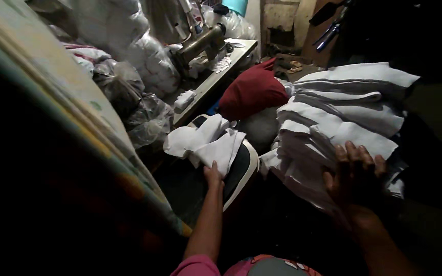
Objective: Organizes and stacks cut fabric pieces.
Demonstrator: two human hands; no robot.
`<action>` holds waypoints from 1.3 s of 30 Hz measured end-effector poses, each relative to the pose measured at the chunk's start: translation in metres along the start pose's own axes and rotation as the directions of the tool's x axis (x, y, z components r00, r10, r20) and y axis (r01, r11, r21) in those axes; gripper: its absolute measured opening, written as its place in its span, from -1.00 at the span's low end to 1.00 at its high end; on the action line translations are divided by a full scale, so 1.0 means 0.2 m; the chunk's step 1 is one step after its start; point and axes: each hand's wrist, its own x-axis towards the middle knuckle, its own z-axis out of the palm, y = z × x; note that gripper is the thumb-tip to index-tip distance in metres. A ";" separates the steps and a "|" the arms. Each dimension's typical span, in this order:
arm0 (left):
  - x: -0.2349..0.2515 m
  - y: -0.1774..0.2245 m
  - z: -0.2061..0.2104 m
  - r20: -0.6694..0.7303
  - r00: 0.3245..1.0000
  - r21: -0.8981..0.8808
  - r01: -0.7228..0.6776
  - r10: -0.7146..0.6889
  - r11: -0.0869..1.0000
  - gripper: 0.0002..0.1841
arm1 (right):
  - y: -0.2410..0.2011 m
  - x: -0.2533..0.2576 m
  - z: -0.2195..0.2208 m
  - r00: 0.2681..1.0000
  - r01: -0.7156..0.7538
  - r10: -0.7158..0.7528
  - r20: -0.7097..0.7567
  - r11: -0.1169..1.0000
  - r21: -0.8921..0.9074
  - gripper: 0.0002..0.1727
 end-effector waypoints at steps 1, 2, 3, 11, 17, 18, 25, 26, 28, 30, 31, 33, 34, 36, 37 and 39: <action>-0.01 -0.01 -0.01 -0.016 1.000 0.015 -0.004 0.004 1.000 -0.47 | 0.00 0.00 0.00 1.000 -0.003 0.003 -0.007 1.000 0.010 -0.35; -0.02 -0.01 -0.03 -0.041 0.999 0.029 -0.020 0.021 0.999 -0.45 | 0.01 0.01 -0.01 1.000 -0.014 0.014 -0.008 0.999 0.034 -0.34; -0.02 -0.02 -0.05 -0.069 0.996 0.051 -0.048 0.051 0.998 -0.42 | 0.02 0.02 -0.03 1.000 -0.026 0.026 -0.002 0.997 0.066 -0.33; -0.24 0.30 0.15 0.326 0.564 0.232 -0.825 0.758 0.515 -0.52 | 0.11 0.08 -0.08 0.976 -0.199 0.180 0.126 0.968 0.154 -0.30; -0.61 0.57 0.68 0.699 -0.154 -0.274 -0.960 0.699 0.062 -0.79 | 0.14 0.07 -0.15 0.901 -0.432 0.420 0.108 0.846 0.313 -0.41; -0.65 0.59 0.75 0.748 -0.220 -0.316 -0.948 0.626 0.044 -0.74 | 0.15 0.06 -0.17 0.875 -0.482 0.466 0.134 0.808 0.340 -0.42; -0.79 0.59 0.96 0.872 -0.321 -0.277 -0.946 0.370 -0.166 -0.52 | 0.16 -0.02 -0.15 0.860 -0.496 0.502 0.091 0.782 0.377 -0.19; -0.80 0.59 0.96 0.871 -0.328 -0.281 -0.943 0.366 -0.178 -0.51 | 0.17 -0.02 -0.14 0.854 -0.495 0.517 0.063 0.769 0.404 -0.17; -0.82 0.59 0.98 0.863 -0.342 -0.284 -0.937 0.373 -0.203 -0.53 | 0.18 -0.03 -0.12 0.834 -0.501 0.551 0.012 0.749 0.432 -0.17; -0.82 0.57 1.02 0.819 -0.392 -0.313 -0.918 0.420 -0.245 -0.55 | 0.19 -0.04 -0.09 0.825 -0.487 0.563 -0.041 0.747 0.453 -0.13; -0.83 0.56 1.03 0.791 -0.429 -0.335 -0.900 0.436 -0.279 -0.57 | 0.19 -0.05 -0.08 0.825 -0.480 0.562 -0.057 0.750 0.455 -0.12; -0.85 0.56 1.04 0.765 -0.490 -0.380 -0.867 0.417 -0.322 -0.63 | 0.18 -0.06 -0.08 0.827 -0.477 0.559 -0.067 0.759 0.444 -0.14; -0.86 0.57 1.03 0.759 -0.503 -0.402 -0.861 0.414 -0.311 -0.66 | 0.18 -0.07 -0.09 0.832 -0.470 0.550 -0.076 0.770 0.431 -0.16; -0.89 0.62 1.02 0.756 -0.458 -0.414 -0.888 0.467 -0.200 -0.68 | 0.17 -0.07 -0.12 0.837 -0.484 0.542 -0.073 0.796 0.363 -0.17; -0.89 0.65 1.01 0.757 -0.400 -0.398 -0.909 0.517 -0.122 -0.65 | 0.13 -0.03 -0.18 0.796 -0.571 0.604 0.033 0.732 0.371 -0.19; -0.88 0.74 0.95 0.763 -0.235 -0.340 -0.938 0.602 0.063 -0.56 | 0.06 0.13 -0.31 0.527 -0.824 0.777 0.344 0.369 0.429 -0.38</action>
